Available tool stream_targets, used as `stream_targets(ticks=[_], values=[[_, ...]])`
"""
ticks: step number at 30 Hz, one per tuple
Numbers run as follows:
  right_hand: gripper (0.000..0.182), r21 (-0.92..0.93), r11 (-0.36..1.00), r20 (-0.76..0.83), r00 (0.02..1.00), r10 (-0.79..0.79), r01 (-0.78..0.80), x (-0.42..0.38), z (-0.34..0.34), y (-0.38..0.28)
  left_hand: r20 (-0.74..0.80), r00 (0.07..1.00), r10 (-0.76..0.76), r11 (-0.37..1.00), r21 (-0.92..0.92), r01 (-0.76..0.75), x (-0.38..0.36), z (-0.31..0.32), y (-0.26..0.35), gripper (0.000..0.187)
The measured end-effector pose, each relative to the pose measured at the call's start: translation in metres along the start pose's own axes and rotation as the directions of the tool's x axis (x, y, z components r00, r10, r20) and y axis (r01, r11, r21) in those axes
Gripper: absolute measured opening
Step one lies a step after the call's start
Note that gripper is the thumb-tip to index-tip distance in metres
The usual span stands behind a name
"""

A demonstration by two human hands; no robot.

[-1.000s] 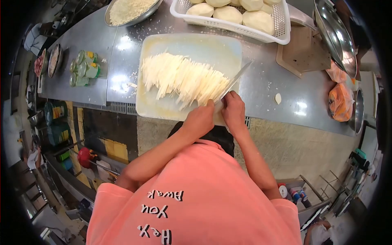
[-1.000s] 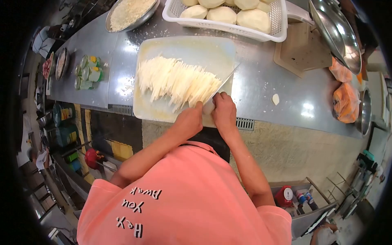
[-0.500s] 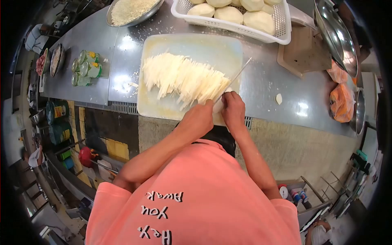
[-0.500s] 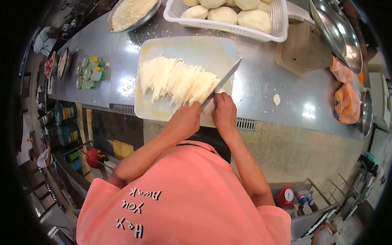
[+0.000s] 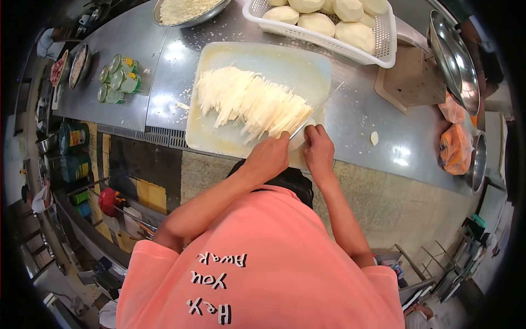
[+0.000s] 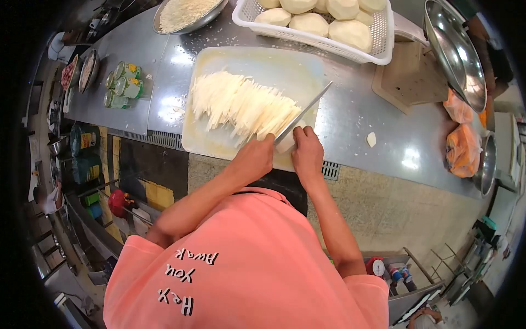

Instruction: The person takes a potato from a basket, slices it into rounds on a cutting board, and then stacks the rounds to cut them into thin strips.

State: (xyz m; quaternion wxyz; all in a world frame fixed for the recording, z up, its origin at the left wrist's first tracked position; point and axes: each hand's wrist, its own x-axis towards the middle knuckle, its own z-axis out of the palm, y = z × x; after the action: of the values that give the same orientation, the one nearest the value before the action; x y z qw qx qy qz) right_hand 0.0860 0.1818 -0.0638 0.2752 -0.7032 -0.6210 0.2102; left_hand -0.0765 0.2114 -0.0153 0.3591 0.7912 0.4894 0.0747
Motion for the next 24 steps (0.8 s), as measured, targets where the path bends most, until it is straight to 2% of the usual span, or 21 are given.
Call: stream_targets(ticks=[5,7,10,14,16,19,22,24], values=[[0.014,-0.014,1.0,0.01,1.0,-0.003,0.004,0.002,0.004,0.002,0.035,0.999,-0.024,0.999,0.026,0.023,-0.014,-0.008,0.011,0.012],[0.012,-0.022,0.999,-0.02,0.999,-0.029,0.029,0.001,0.005,0.002,-0.054,0.997,0.049,0.999,-0.012,-0.05,-0.001,0.015,-0.002,0.008],[0.01,0.009,0.999,-0.047,0.998,-0.043,0.043,0.0,0.005,0.005,-0.026,0.999,0.025,0.999,0.022,-0.024,0.013,0.02,0.004,0.009],[0.01,-0.016,1.0,-0.051,0.999,-0.02,0.019,-0.004,0.006,0.007,0.019,1.0,0.018,1.0,-0.008,-0.018,-0.004,0.002,0.012,0.009],[0.009,0.007,1.0,-0.064,0.998,-0.02,0.02,-0.001,0.008,0.008,0.051,0.998,-0.035,0.999,0.04,0.033,-0.006,0.003,0.013,0.012],[0.013,0.008,0.999,-0.121,0.992,-0.048,0.049,-0.001,0.012,0.01,0.045,0.999,0.006,0.999,0.036,-0.008,0.012,0.017,0.009,0.01],[0.012,-0.007,0.998,-0.103,0.992,-0.067,0.067,-0.001,0.01,0.011,-0.004,0.999,0.053,0.998,0.021,-0.053,0.01,0.003,0.01,0.012],[0.011,0.014,0.998,-0.106,0.993,-0.057,0.059,-0.002,0.011,0.011,0.022,1.0,0.016,0.999,0.036,-0.017,-0.001,-0.004,0.016,0.012]])
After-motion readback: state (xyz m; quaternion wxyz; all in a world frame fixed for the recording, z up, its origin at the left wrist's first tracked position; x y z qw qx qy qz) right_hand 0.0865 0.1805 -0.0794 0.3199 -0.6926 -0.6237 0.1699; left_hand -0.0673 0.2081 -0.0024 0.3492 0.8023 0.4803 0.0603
